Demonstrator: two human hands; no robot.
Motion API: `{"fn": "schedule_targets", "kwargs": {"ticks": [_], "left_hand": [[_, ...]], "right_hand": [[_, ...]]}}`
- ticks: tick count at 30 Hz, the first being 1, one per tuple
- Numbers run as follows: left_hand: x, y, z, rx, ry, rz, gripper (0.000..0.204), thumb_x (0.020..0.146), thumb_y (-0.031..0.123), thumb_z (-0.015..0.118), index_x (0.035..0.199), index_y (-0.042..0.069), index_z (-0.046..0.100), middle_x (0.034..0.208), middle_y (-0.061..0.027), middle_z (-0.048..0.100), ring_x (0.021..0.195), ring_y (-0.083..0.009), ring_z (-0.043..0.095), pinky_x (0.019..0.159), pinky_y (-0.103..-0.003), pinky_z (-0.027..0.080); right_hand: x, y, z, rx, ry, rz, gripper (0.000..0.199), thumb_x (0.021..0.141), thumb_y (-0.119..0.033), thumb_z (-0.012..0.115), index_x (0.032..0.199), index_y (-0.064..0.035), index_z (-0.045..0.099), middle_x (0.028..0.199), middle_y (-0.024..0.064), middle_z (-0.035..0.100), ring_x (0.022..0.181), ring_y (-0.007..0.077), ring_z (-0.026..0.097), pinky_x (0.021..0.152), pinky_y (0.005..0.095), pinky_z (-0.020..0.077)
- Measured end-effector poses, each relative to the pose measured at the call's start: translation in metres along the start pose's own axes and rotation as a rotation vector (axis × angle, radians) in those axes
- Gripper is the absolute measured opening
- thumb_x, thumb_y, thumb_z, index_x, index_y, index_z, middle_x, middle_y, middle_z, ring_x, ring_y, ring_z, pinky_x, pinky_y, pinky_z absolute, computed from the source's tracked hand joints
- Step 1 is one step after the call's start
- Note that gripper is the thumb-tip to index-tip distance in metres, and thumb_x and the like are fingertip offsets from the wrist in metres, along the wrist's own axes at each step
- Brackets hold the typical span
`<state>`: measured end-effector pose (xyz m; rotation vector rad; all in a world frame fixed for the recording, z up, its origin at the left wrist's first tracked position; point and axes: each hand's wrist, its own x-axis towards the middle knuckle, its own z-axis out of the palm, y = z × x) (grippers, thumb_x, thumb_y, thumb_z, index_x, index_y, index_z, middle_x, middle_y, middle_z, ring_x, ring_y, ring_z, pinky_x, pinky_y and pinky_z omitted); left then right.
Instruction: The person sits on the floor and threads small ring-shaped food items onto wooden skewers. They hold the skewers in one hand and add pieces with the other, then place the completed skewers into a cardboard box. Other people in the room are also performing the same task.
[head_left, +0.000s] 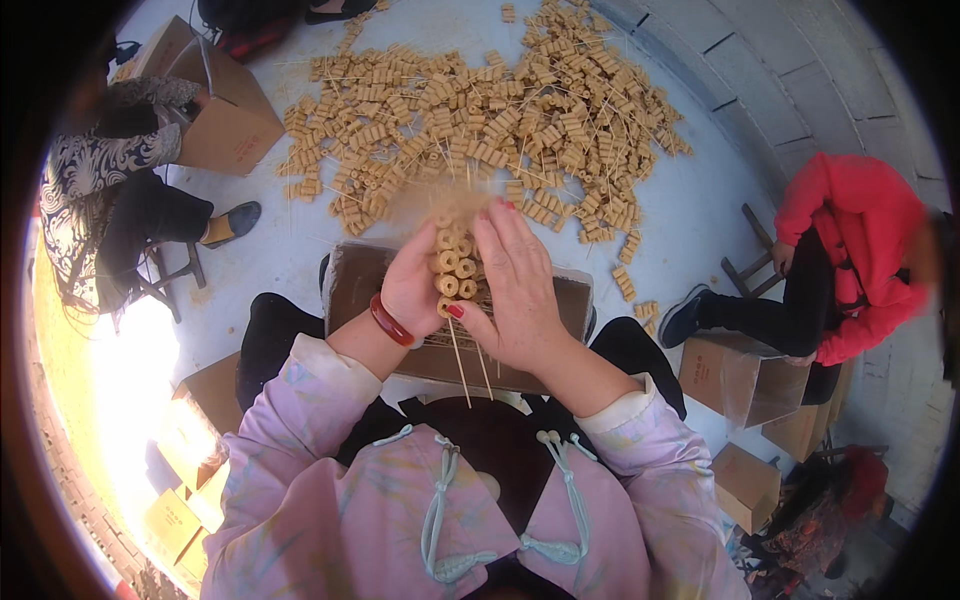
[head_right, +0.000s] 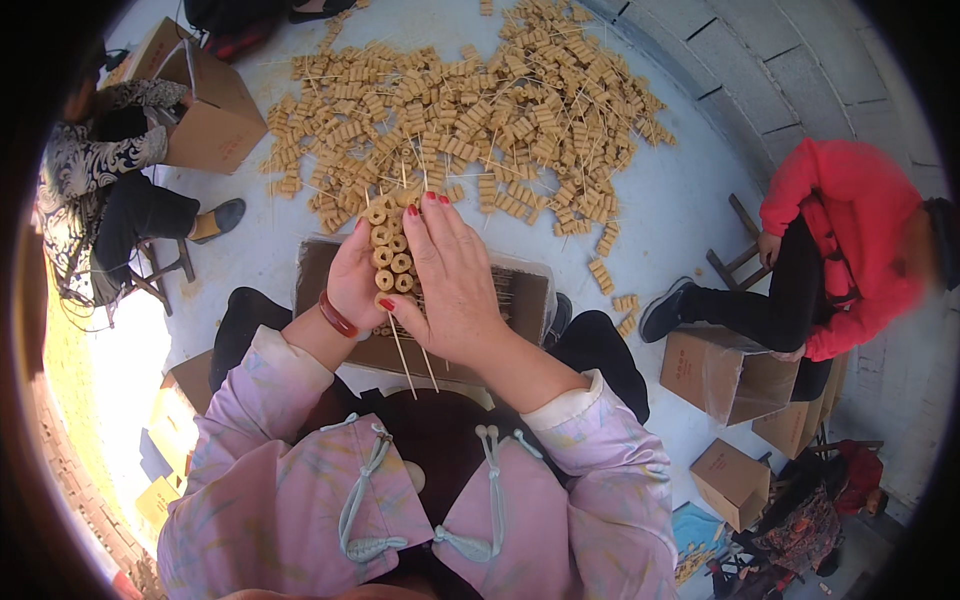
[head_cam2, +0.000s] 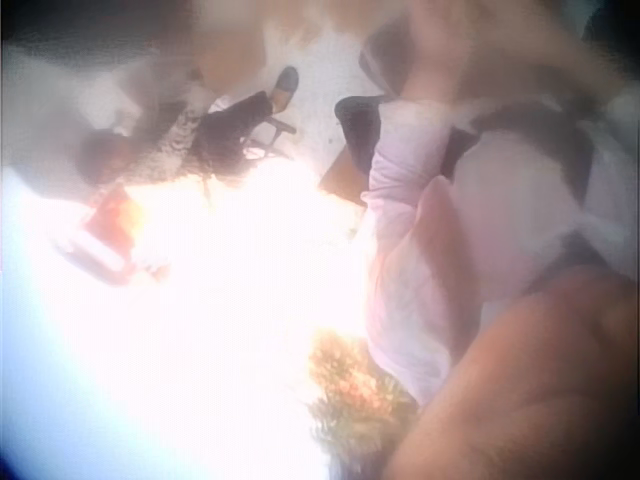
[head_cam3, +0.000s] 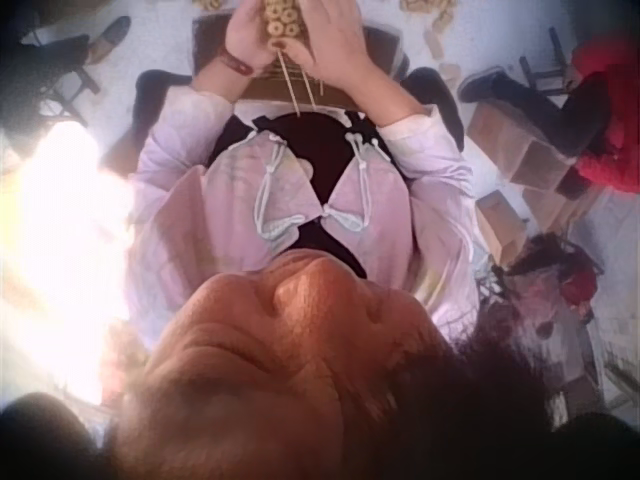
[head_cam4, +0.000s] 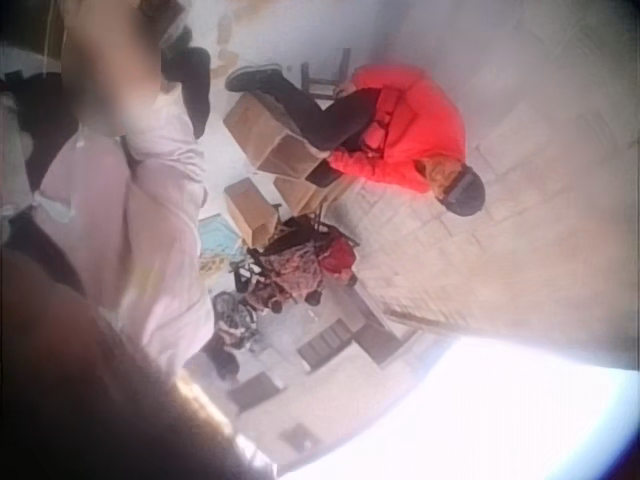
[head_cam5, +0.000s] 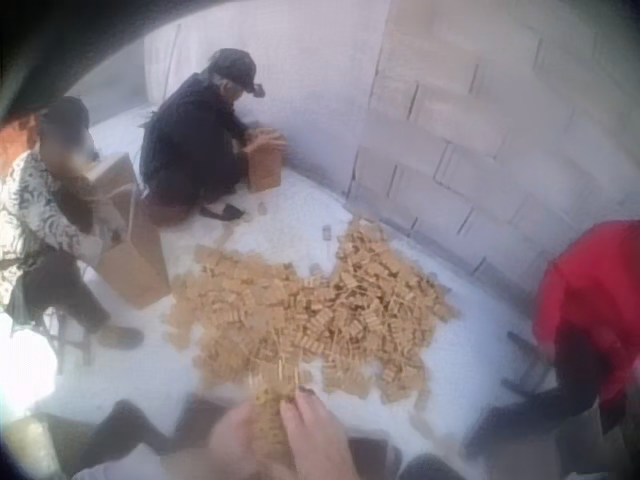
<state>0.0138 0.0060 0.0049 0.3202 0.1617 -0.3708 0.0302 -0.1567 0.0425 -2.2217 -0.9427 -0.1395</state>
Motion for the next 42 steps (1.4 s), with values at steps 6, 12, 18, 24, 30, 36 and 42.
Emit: {"fn": "schedule_targets", "kwargs": {"ticks": [6,12,18,24,30,36,42], "left_hand": [[-0.003,-0.002,-0.003,-0.022,0.077,-0.025,0.053,0.101,0.046,0.033,0.140,0.010,0.040,0.138,-0.0078,0.049,0.126,-0.0229,0.049,0.105,-0.040,0.040],[0.005,0.006,-0.003,-0.009,0.043,-0.004,0.057,0.101,0.048,0.030,0.140,0.009,0.040,0.139,-0.0103,0.049,0.127,-0.0268,0.048,0.107,-0.043,0.038],[0.011,0.014,-0.010,0.032,0.208,0.050,0.062,0.099,0.052,0.032,0.135,0.003,0.043,0.129,-0.0209,0.054,0.119,-0.0344,0.054,0.103,-0.046,0.042],[0.011,0.016,-0.014,0.079,0.293,0.094,0.059,0.099,0.051,0.033,0.133,0.004,0.044,0.125,-0.0222,0.056,0.117,-0.0366,0.054,0.099,-0.048,0.045],[0.013,0.011,-0.018,0.087,0.266,0.118,0.058,0.099,0.050,0.035,0.134,0.004,0.044,0.123,-0.0208,0.057,0.116,-0.0378,0.054,0.098,-0.049,0.046],[0.012,0.011,-0.027,0.078,0.268,0.078,0.058,0.098,0.049,0.039,0.133,0.003,0.044,0.125,-0.0207,0.055,0.118,-0.0396,0.052,0.099,-0.049,0.044],[0.012,0.016,-0.037,0.125,0.297,0.066,0.060,0.097,0.049,0.042,0.136,0.004,0.043,0.129,-0.0197,0.053,0.122,-0.0403,0.049,0.102,-0.050,0.042]], "right_hand": [[0.000,0.006,0.017,0.030,-0.004,0.045,0.084,0.082,-0.044,0.061,0.143,0.0034,0.029,0.147,0.0275,0.027,0.135,0.0441,0.029,0.108,0.0515,0.0255],[0.000,0.018,0.001,0.121,0.015,0.068,0.073,0.083,-0.034,0.062,0.140,0.0021,0.034,0.143,0.0249,0.035,0.131,0.0421,0.035,0.105,0.0512,0.0292],[-0.012,0.026,-0.010,0.214,0.018,0.183,0.053,0.085,-0.015,0.060,0.133,0.0002,0.045,0.129,0.0218,0.050,0.119,0.0385,0.047,0.101,0.0460,0.0357],[-0.027,0.028,-0.011,0.283,-0.016,0.234,0.042,0.082,-0.006,0.063,0.123,-0.0021,0.055,0.117,0.0175,0.060,0.109,0.0349,0.055,0.095,0.0416,0.0428],[-0.036,0.031,-0.009,0.352,-0.124,0.238,0.036,0.081,-0.007,0.064,0.118,-0.0049,0.059,0.109,0.0137,0.064,0.103,0.0323,0.059,0.090,0.0410,0.0455],[-0.045,0.033,-0.005,0.333,-0.113,0.223,0.029,0.082,-0.010,0.064,0.110,-0.0046,0.062,0.101,0.0133,0.065,0.098,0.0325,0.060,0.089,0.0415,0.0457],[-0.048,0.034,-0.007,0.348,-0.172,0.266,0.027,0.083,-0.013,0.064,0.108,-0.0044,0.063,0.097,0.0139,0.065,0.095,0.0323,0.059,0.087,0.0426,0.0453]]}}
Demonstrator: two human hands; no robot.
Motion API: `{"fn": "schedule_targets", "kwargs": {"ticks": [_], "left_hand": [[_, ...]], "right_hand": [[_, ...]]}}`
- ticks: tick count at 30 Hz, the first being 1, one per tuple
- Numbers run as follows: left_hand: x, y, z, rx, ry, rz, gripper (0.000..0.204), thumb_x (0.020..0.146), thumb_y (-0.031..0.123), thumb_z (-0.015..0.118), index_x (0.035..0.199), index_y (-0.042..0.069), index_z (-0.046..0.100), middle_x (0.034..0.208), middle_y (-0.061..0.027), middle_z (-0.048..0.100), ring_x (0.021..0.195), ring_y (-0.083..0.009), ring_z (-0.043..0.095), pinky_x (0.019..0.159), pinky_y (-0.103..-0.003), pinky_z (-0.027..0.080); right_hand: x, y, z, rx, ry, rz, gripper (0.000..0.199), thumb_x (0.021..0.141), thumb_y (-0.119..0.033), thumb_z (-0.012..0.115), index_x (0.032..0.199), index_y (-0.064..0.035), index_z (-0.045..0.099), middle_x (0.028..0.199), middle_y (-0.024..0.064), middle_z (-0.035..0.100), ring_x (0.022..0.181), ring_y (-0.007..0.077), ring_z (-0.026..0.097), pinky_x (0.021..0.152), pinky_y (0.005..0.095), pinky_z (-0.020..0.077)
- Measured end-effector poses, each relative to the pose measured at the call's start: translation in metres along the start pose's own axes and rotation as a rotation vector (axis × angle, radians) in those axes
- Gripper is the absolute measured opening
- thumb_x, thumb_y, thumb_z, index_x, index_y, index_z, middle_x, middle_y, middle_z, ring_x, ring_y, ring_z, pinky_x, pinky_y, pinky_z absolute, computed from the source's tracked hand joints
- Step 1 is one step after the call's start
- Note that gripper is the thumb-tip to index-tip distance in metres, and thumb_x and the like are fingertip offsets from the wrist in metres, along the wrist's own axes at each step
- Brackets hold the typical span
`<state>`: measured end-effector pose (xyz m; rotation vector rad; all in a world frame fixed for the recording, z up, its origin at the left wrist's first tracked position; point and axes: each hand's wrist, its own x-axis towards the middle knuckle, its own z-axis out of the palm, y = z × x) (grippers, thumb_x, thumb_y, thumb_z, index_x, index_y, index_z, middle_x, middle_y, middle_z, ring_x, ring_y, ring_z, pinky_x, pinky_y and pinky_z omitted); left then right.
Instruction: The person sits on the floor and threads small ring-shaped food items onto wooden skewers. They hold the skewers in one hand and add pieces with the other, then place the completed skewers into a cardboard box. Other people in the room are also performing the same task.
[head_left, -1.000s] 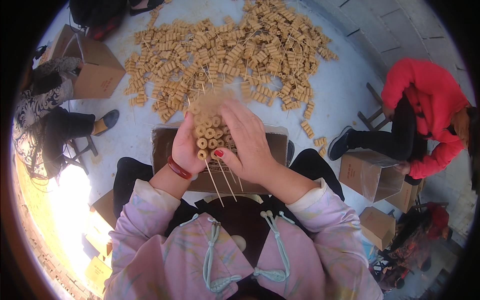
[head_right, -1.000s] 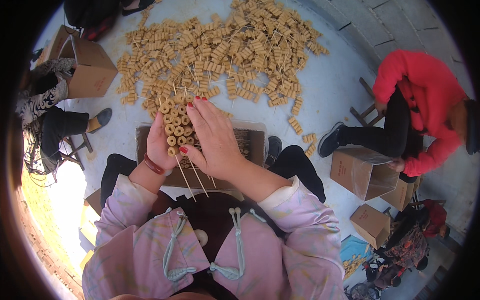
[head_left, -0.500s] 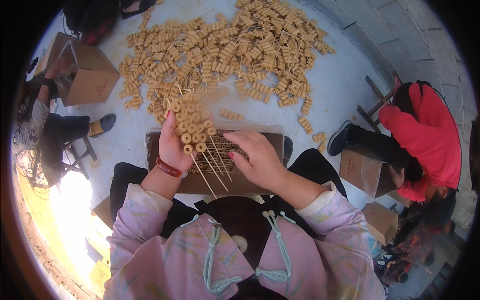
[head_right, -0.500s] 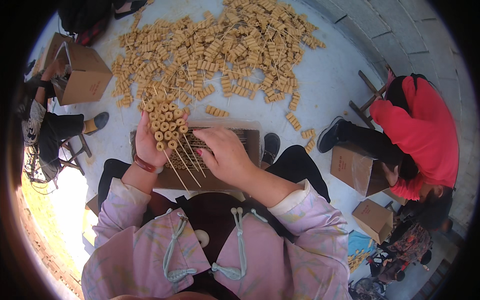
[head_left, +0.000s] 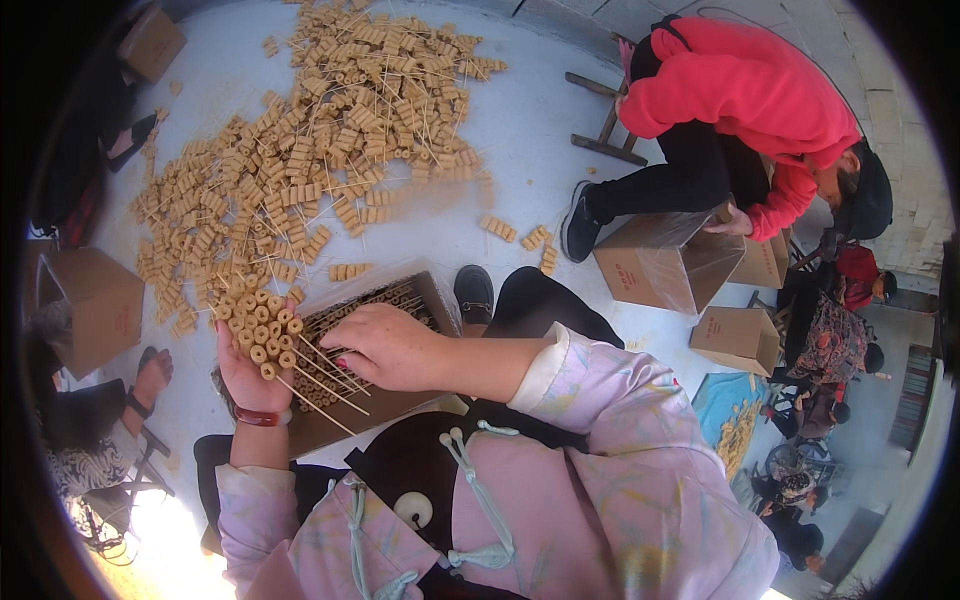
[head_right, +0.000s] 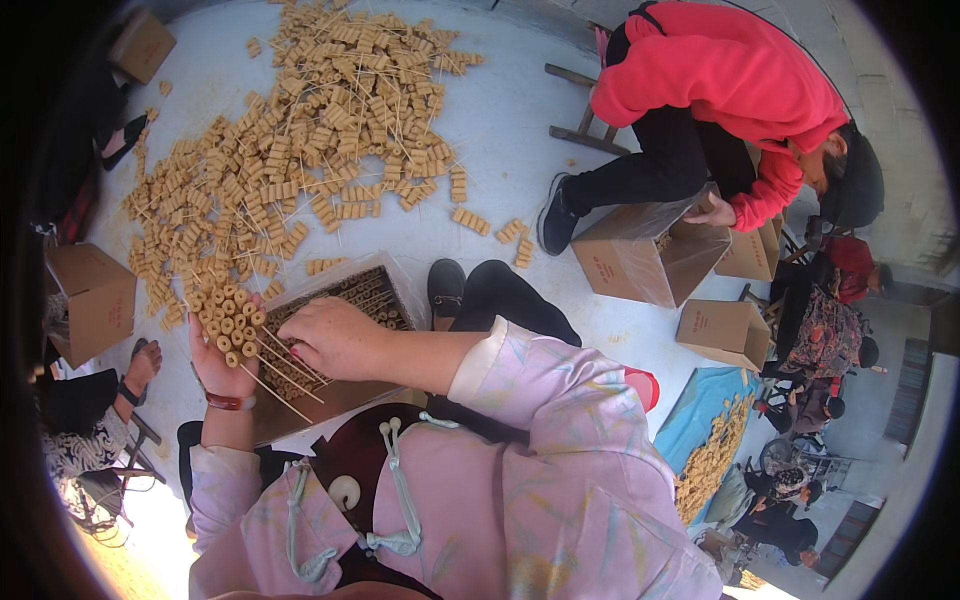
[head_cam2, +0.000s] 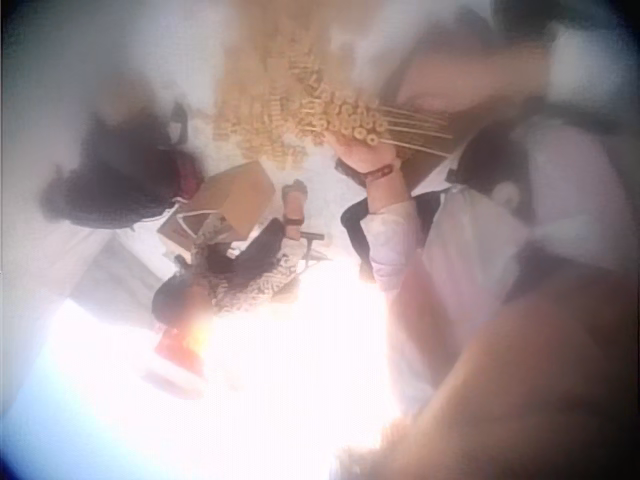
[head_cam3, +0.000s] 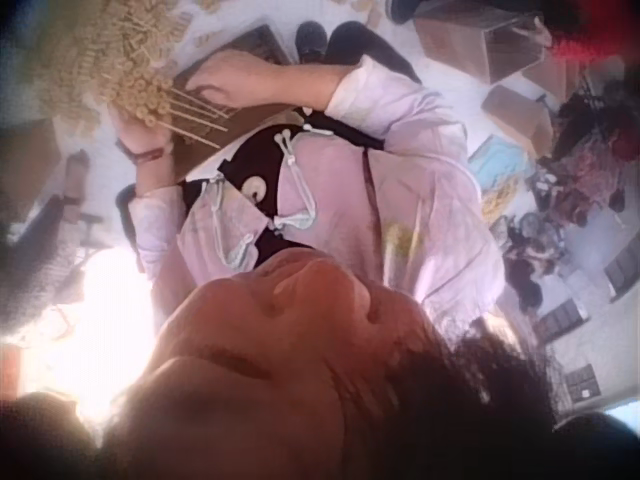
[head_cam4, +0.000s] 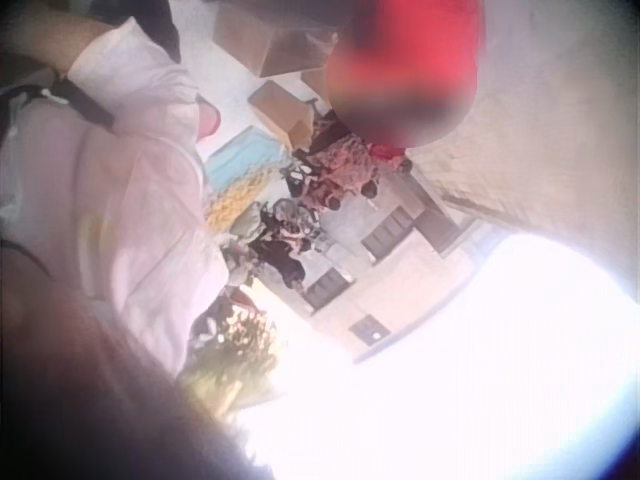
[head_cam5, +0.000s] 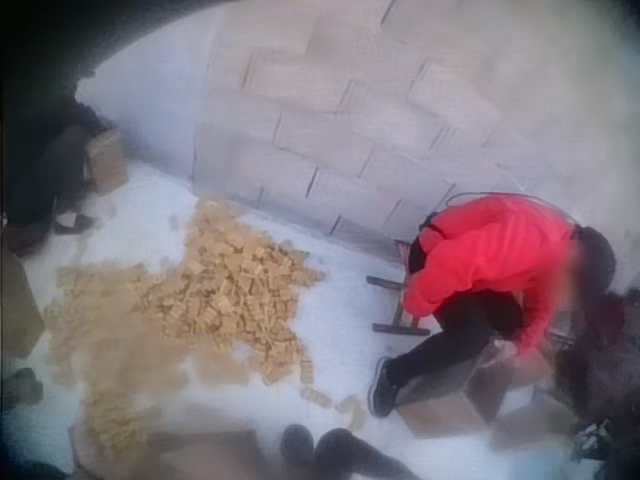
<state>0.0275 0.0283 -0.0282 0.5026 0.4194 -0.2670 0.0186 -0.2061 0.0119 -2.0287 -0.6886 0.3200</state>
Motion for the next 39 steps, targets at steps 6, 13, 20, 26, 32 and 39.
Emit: {"fn": "schedule_targets", "kwargs": {"ticks": [6,13,20,26,32,39], "left_hand": [[0.001,0.001,-0.003,0.037,-0.089,-0.015,0.060,0.097,0.050,0.041,0.136,0.005,0.042,0.130,-0.0195,0.052,0.121,-0.0397,0.050,0.100,-0.049,0.044],[0.002,0.001,0.004,0.095,-0.014,-0.031,0.060,0.099,0.048,0.038,0.138,0.002,0.039,0.130,-0.0195,0.052,0.120,-0.0362,0.051,0.103,-0.045,0.041],[0.002,0.001,-0.002,0.132,-0.072,-0.018,0.060,0.098,0.048,0.040,0.135,0.002,0.041,0.126,-0.0190,0.055,0.117,-0.0348,0.054,0.101,-0.045,0.044],[0.004,0.000,-0.004,0.137,-0.110,0.004,0.057,0.098,0.048,0.041,0.135,0.004,0.043,0.124,-0.0183,0.056,0.114,-0.0361,0.055,0.094,-0.046,0.049],[0.004,-0.002,-0.003,0.071,-0.013,0.029,0.056,0.097,0.048,0.043,0.133,0.005,0.046,0.123,-0.0178,0.057,0.115,-0.0374,0.055,0.093,-0.047,0.049],[0.004,-0.004,0.007,0.039,-0.010,0.020,0.054,0.097,0.048,0.043,0.130,0.006,0.048,0.120,-0.0152,0.059,0.110,-0.0344,0.057,0.091,-0.046,0.050]], "right_hand": [[0.000,-0.001,0.003,0.005,0.038,-0.004,0.017,0.080,-0.015,0.063,0.094,-0.0067,0.065,0.088,0.0141,0.064,0.090,0.0341,0.060,0.084,0.0452,0.0452],[-0.003,-0.004,0.007,-0.008,0.032,-0.052,0.021,0.081,-0.015,0.063,0.099,-0.0050,0.062,0.091,0.0116,0.064,0.093,0.0319,0.059,0.086,0.0442,0.0447],[-0.006,-0.004,0.007,-0.003,0.088,-0.065,0.018,0.079,-0.018,0.064,0.092,-0.0060,0.065,0.088,0.0116,0.065,0.090,0.0315,0.060,0.082,0.0446,0.0455],[-0.004,-0.004,0.007,0.008,0.091,-0.091,0.018,0.079,-0.018,0.064,0.092,-0.0055,0.064,0.087,0.0128,0.064,0.088,0.0326,0.060,0.081,0.0450,0.0453],[-0.002,-0.005,-0.001,-0.002,-0.026,-0.025,0.025,0.082,-0.015,0.062,0.106,-0.0057,0.062,0.092,0.0132,0.063,0.094,0.0327,0.058,0.087,0.0436,0.0444],[-0.001,-0.008,-0.007,0.027,0.020,-0.065,0.025,0.083,-0.013,0.061,0.107,-0.0061,0.062,0.095,0.0139,0.064,0.093,0.0330,0.059,0.084,0.0440,0.0453]]}}
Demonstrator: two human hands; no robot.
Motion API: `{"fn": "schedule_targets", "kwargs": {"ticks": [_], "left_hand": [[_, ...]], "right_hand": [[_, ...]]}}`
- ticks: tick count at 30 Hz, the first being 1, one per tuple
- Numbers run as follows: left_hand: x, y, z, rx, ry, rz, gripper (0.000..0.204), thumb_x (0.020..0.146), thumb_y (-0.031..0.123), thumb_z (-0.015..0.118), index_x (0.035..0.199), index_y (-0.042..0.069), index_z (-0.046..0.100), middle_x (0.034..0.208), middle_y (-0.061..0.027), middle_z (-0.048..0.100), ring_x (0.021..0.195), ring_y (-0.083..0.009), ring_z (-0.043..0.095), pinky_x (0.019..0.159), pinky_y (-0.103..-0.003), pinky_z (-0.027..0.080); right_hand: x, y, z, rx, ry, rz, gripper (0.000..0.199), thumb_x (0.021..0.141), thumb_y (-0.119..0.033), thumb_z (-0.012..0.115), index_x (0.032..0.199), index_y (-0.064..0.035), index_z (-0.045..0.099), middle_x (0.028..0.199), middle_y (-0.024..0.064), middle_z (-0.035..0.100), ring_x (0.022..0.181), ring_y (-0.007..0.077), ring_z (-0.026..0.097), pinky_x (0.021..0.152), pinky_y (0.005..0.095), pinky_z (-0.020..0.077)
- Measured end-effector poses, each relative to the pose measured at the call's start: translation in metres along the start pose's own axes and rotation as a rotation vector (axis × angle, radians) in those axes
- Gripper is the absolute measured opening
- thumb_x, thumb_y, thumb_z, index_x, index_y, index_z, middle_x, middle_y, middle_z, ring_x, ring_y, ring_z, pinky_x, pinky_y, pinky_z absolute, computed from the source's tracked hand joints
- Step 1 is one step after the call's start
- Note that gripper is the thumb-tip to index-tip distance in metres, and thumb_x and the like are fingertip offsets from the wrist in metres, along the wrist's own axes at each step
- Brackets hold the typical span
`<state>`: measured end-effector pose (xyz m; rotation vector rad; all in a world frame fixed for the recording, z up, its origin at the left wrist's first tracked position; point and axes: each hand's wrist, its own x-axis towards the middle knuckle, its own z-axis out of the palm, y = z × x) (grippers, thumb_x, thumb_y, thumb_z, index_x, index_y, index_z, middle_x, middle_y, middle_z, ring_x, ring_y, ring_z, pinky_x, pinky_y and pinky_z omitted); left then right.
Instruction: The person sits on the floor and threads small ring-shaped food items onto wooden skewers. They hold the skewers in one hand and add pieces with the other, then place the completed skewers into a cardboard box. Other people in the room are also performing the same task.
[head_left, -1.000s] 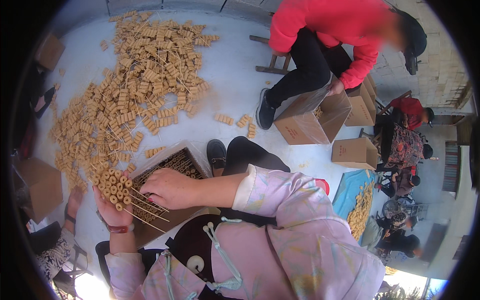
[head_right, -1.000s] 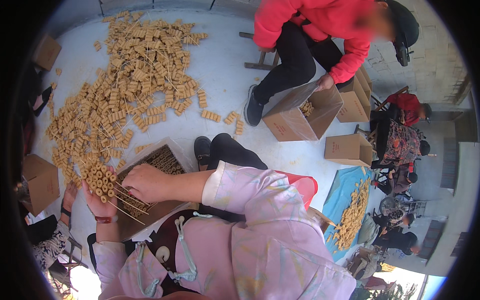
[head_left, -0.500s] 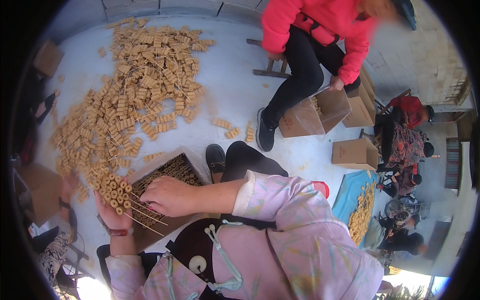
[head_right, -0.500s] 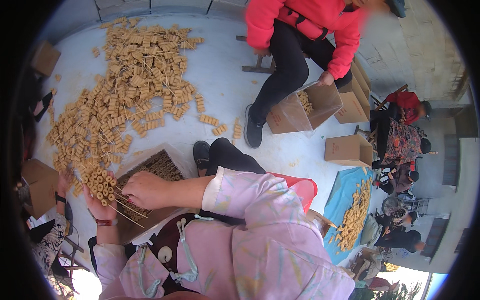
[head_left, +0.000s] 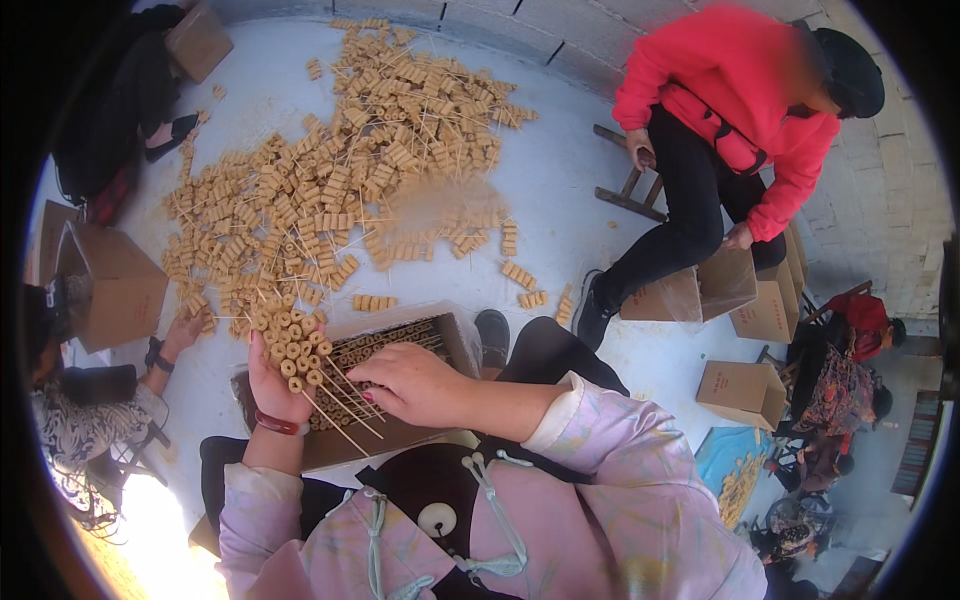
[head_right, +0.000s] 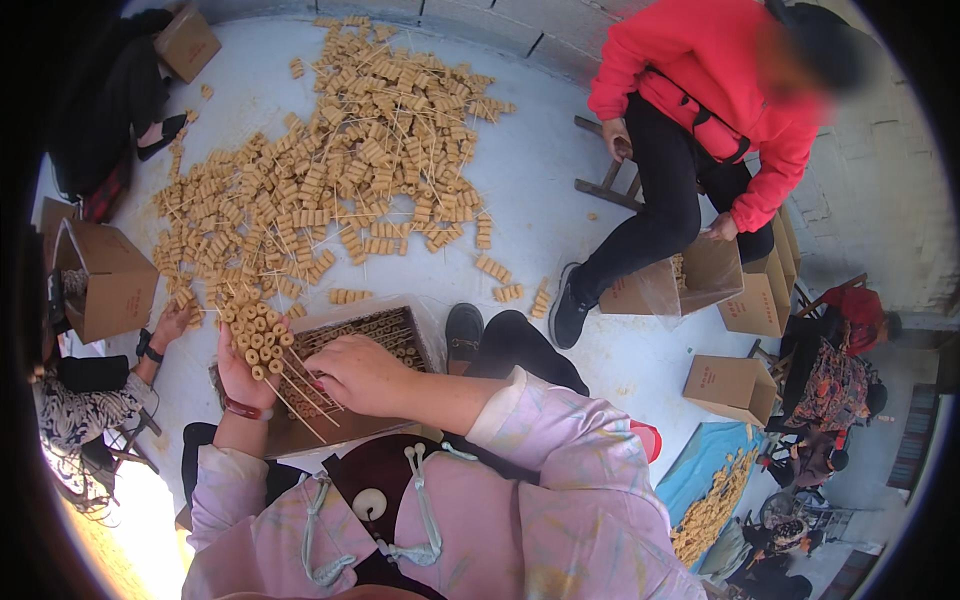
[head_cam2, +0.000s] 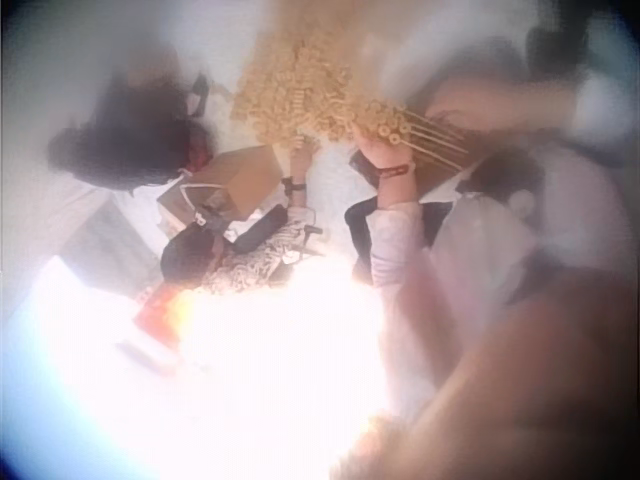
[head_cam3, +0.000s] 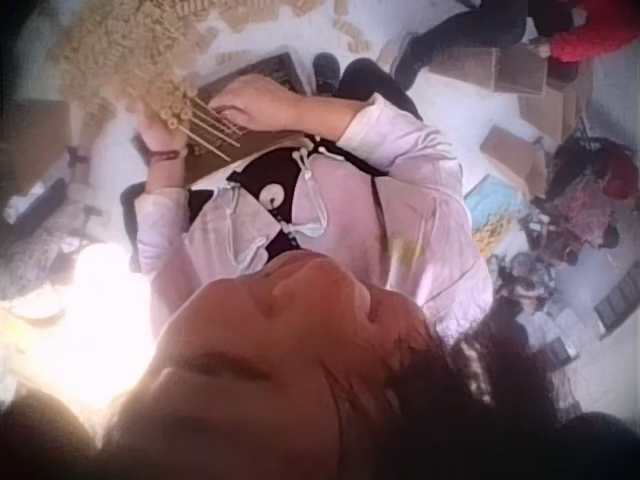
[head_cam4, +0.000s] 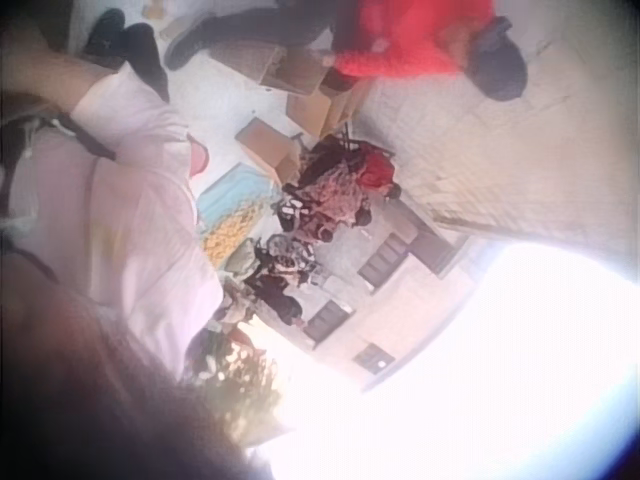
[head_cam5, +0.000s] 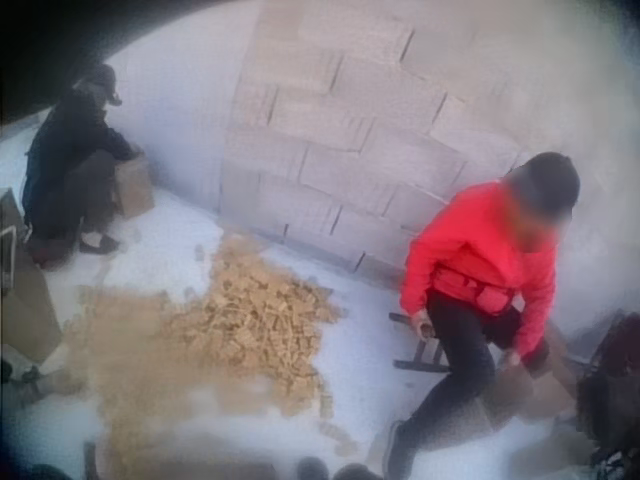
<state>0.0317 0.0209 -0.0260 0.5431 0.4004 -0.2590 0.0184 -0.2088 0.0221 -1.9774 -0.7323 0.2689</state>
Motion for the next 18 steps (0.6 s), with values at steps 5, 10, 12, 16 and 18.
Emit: {"fn": "schedule_targets", "kwargs": {"ticks": [5,10,12,16,18], "left_hand": [[-0.001,-0.001,-0.006,-0.063,0.084,0.007,0.053,0.098,0.047,0.039,0.129,0.005,0.048,0.122,-0.0177,0.058,0.113,-0.0362,0.057,0.093,-0.047,0.049],[-0.003,-0.002,-0.007,-0.050,0.038,0.006,0.054,0.098,0.046,0.041,0.133,0.005,0.045,0.124,-0.0168,0.057,0.114,-0.0359,0.056,0.097,-0.046,0.046],[-0.004,-0.003,-0.007,-0.050,0.018,-0.005,0.054,0.098,0.046,0.041,0.132,0.005,0.046,0.124,-0.0165,0.058,0.114,-0.0357,0.056,0.097,-0.046,0.047],[-0.004,-0.003,-0.009,-0.038,0.037,0.001,0.054,0.098,0.046,0.040,0.131,0.004,0.047,0.122,-0.0157,0.059,0.112,-0.0348,0.057,0.096,-0.046,0.047],[-0.004,-0.003,-0.010,-0.031,0.073,-0.009,0.054,0.098,0.046,0.041,0.131,0.003,0.047,0.121,-0.0152,0.059,0.112,-0.0343,0.058,0.095,-0.045,0.048]], "right_hand": [[0.008,0.001,0.000,0.007,-0.061,0.023,0.028,0.083,-0.010,0.062,0.111,-0.0059,0.062,0.096,0.0144,0.064,0.092,0.0331,0.060,0.080,0.0429,0.0468],[0.011,-0.005,0.000,0.013,-0.076,0.045,0.029,0.084,-0.011,0.063,0.112,-0.0067,0.062,0.096,0.0135,0.064,0.091,0.0327,0.060,0.081,0.0411,0.0475],[0.012,-0.005,0.000,0.026,-0.073,0.069,0.028,0.084,-0.011,0.063,0.111,-0.0063,0.062,0.097,0.0139,0.065,0.092,0.0334,0.060,0.082,0.0419,0.0473],[0.017,-0.003,-0.001,0.038,-0.072,0.072,0.027,0.084,-0.011,0.062,0.110,-0.0055,0.062,0.097,0.0152,0.065,0.093,0.0356,0.059,0.083,0.0435,0.0466],[0.015,-0.004,-0.003,0.041,-0.073,0.115,0.028,0.085,-0.012,0.062,0.112,-0.0054,0.062,0.098,0.0149,0.065,0.094,0.0337,0.060,0.084,0.0422,0.0468]]}}
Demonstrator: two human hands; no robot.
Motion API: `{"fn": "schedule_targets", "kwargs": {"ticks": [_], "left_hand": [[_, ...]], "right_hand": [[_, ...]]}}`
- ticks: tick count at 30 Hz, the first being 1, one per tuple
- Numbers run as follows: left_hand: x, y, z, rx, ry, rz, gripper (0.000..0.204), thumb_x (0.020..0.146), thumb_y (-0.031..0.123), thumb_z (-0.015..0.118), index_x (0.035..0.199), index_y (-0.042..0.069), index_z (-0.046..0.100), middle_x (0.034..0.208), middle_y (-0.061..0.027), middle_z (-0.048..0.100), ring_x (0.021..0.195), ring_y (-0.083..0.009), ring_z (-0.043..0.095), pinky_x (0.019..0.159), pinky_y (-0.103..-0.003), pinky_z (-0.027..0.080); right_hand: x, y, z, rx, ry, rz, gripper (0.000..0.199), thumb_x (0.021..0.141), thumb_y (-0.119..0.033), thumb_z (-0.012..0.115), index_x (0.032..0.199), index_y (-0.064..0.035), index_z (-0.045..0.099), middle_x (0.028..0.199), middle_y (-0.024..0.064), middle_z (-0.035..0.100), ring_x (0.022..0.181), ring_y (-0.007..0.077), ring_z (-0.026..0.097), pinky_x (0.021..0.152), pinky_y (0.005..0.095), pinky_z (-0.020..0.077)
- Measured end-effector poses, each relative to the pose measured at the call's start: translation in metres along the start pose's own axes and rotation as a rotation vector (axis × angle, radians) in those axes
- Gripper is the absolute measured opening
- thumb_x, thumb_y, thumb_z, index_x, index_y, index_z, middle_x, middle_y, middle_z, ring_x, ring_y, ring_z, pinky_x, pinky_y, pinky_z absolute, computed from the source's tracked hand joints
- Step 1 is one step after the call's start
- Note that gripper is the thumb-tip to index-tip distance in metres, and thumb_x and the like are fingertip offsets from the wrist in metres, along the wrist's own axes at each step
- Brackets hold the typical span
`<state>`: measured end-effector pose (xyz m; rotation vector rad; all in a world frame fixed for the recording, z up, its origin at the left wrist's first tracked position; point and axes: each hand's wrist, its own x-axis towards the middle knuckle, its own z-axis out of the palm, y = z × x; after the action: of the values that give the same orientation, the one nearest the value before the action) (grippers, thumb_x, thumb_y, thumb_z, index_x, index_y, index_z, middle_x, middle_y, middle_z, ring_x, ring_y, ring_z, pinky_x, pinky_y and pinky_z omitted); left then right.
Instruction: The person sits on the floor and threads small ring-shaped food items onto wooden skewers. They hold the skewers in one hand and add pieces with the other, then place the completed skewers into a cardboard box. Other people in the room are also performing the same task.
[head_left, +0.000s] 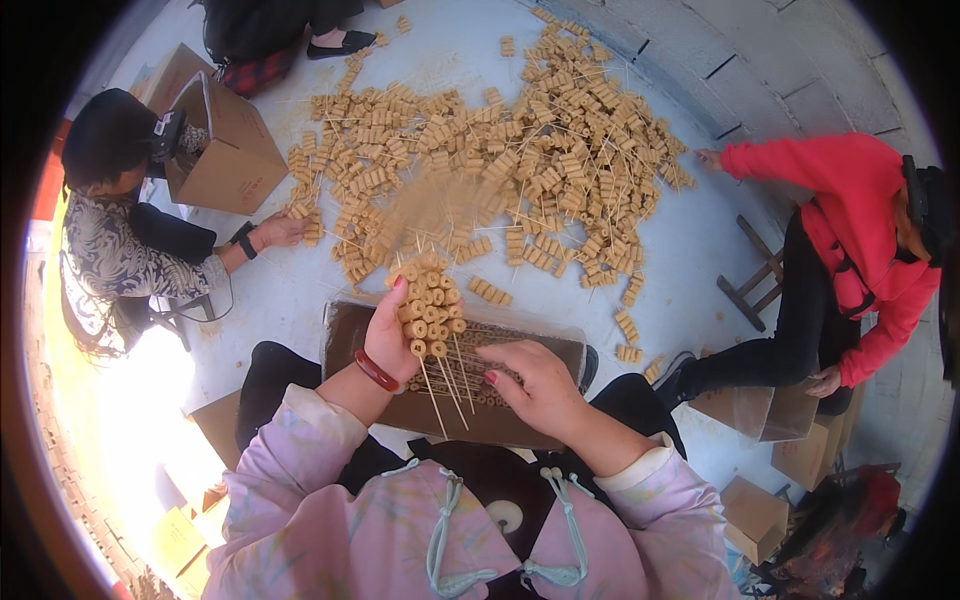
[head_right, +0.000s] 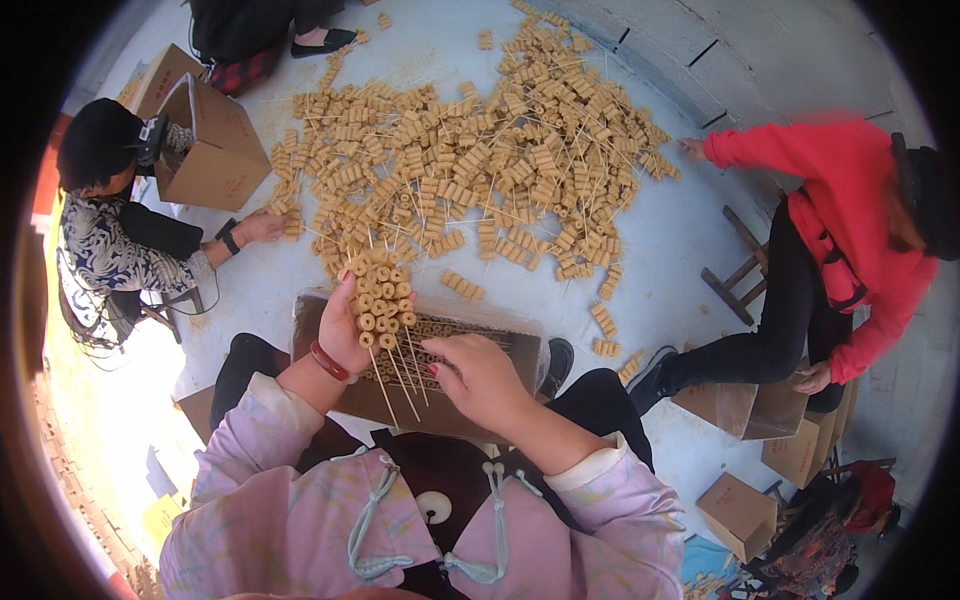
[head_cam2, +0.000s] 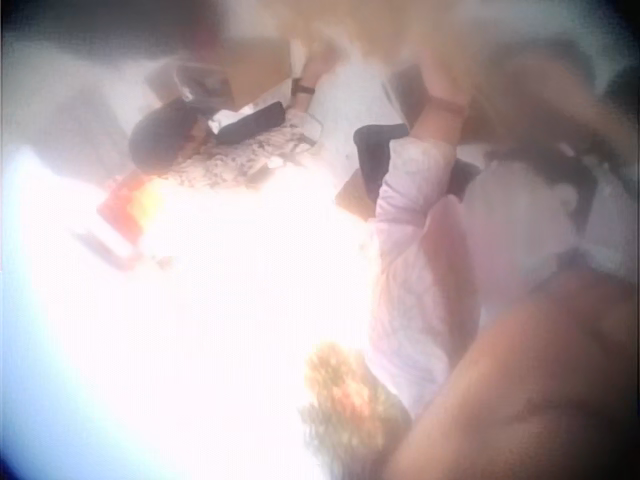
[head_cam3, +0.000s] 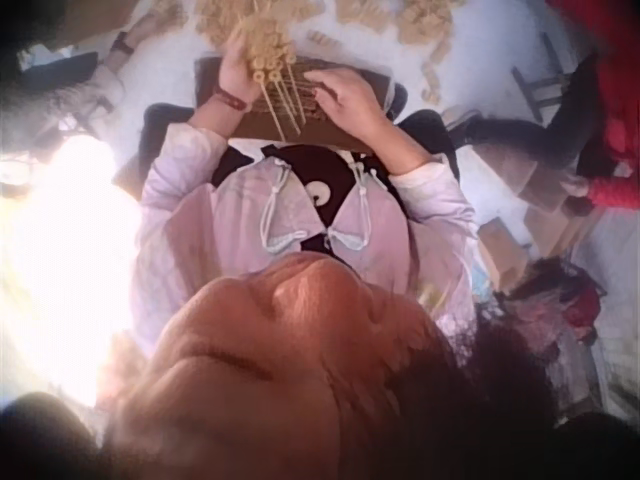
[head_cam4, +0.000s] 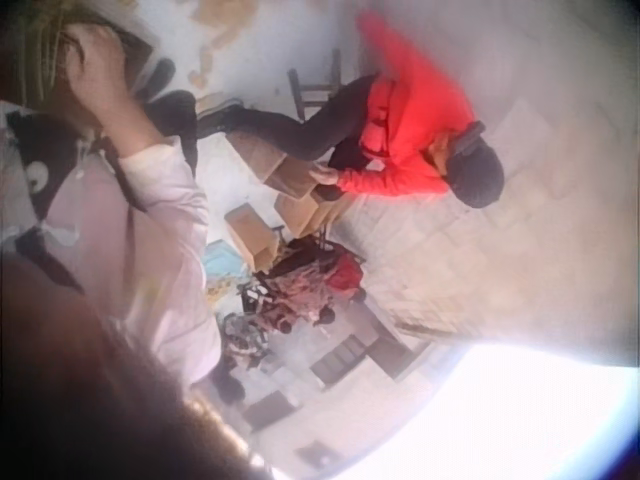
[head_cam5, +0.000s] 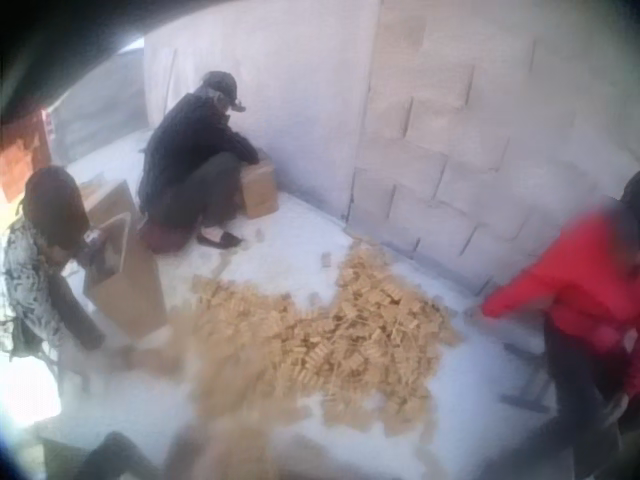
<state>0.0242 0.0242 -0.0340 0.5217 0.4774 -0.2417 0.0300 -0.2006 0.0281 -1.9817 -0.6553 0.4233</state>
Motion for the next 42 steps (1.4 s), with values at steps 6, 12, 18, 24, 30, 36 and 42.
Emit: {"fn": "schedule_targets", "kwargs": {"ticks": [6,12,18,24,30,36,42], "left_hand": [[0.000,0.000,-0.001,-0.028,-0.015,0.048,0.054,0.098,0.044,0.041,0.132,0.003,0.046,0.124,-0.0146,0.058,0.113,-0.0345,0.057,0.094,-0.046,0.048],[0.000,0.010,0.004,-0.050,-0.048,0.059,0.053,0.098,0.043,0.042,0.133,0.003,0.044,0.122,-0.0149,0.059,0.113,-0.0296,0.058,0.095,-0.044,0.048],[-0.005,0.016,0.011,-0.085,0.043,0.063,0.057,0.096,0.044,0.045,0.133,0.001,0.043,0.124,-0.0164,0.058,0.113,-0.0295,0.058,0.097,-0.044,0.047],[-0.002,0.026,0.011,-0.095,0.049,0.091,0.058,0.095,0.045,0.047,0.133,0.001,0.043,0.122,-0.0174,0.058,0.111,-0.0294,0.059,0.096,-0.044,0.047],[-0.002,0.025,0.008,-0.081,-0.061,0.133,0.059,0.095,0.046,0.047,0.135,0.002,0.042,0.124,-0.0184,0.057,0.114,-0.0328,0.057,0.095,-0.046,0.048],[-0.010,0.034,0.008,-0.245,-0.212,0.093,0.066,0.096,0.052,0.043,0.140,0.004,0.037,0.131,-0.0180,0.052,0.121,-0.0392,0.052,0.099,-0.049,0.046],[-0.033,0.037,0.025,-0.270,-0.422,0.126,0.068,0.096,0.055,0.040,0.141,0.004,0.037,0.136,-0.0189,0.049,0.123,-0.0398,0.049,0.102,-0.051,0.043]], "right_hand": [[0.026,0.046,-0.025,0.487,0.150,0.380,0.030,0.092,-0.013,0.059,0.120,-0.0013,0.058,0.104,0.0086,0.066,0.097,0.0179,0.062,0.086,0.0331,0.0470],[0.121,0.181,-0.038,0.626,0.230,0.744,0.039,0.088,-0.018,0.064,0.123,-0.0031,0.055,0.107,0.0068,0.064,0.093,0.0145,0.060,0.077,0.0276,0.0459],[0.195,0.299,0.009,0.734,0.359,1.107,0.040,0.086,-0.028,0.068,0.116,-0.0054,0.056,0.108,0.0111,0.058,0.102,0.0231,0.054,0.081,0.0335,0.0464],[0.220,0.318,0.014,0.997,0.330,0.922,0.030,0.094,-0.025,0.058,0.117,-0.0053,0.058,0.092,0.0067,0.057,0.083,0.0210,0.054,0.073,0.0329,0.0456],[0.175,0.222,-0.027,0.909,0.237,0.828,0.018,0.095,-0.016,0.053,0.106,-0.0050,0.061,0.066,-0.0026,0.051,0.057,0.0097,0.047,0.054,0.0238,0.0391],[0.049,0.073,-0.043,0.769,-0.024,0.553,0.019,0.096,-0.013,0.051,0.110,-0.0047,0.060,0.066,-0.0023,0.051,0.061,0.0075,0.047,0.060,0.0214,0.0400],[-0.043,-0.016,-0.002,0.503,-0.017,0.297,0.018,0.098,-0.009,0.048,0.112,-0.0031,0.057,0.069,-0.0033,0.048,0.063,0.0046,0.045,0.060,0.0193,0.0384]]}}
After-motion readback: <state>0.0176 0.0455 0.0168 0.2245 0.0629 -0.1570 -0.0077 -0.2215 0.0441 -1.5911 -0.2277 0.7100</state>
